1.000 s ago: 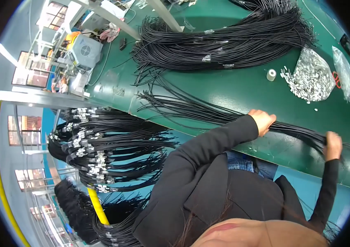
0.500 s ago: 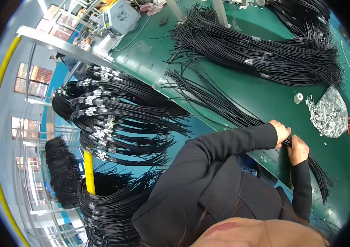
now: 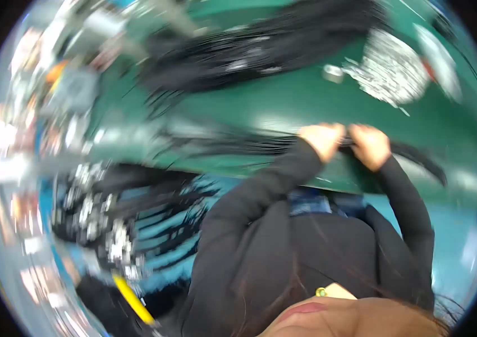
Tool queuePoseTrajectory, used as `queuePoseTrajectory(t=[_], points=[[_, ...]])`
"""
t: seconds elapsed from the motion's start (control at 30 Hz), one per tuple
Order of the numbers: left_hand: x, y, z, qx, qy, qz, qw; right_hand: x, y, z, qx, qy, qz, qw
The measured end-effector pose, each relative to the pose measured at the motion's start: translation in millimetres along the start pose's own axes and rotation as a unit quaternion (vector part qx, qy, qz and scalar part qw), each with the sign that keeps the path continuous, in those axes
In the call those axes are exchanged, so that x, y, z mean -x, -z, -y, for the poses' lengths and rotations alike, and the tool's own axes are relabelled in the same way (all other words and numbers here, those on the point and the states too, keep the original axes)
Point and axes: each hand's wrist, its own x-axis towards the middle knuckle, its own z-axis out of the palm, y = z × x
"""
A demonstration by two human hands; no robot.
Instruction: Bundling and organizing thin black wires on a manual assembly workbench.
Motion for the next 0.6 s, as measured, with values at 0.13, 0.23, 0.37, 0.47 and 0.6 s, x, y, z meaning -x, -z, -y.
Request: queuePoseTrajectory(t=[0.13, 0.23, 0.37, 0.47, 0.6], points=[[-8, -1, -1, -0.032, 0.023, 0.074, 0.996, 1, 7, -6, -0.016, 0.011, 0.015, 1.000], [-9, 10, -10, -0.040, -0.004, 0.084, 0.996, 0, 18, -4, -0.013, -0.005, 0.050, 0.999], [-11, 18, -16, 0.000, 0.011, 0.033, 0.999, -4, 17, -7, 0.006, 0.006, 0.052, 0.999], [-17, 20, -15, 0.078, 0.021, -0.017, 0.997, -7, 12, -8, 0.019, 0.011, 0.044, 0.999], [-26, 19, -12, 0.024, 0.081, 0.155, 0.984, -6, 27, -5, 0.004, 0.008, 0.100, 0.995]])
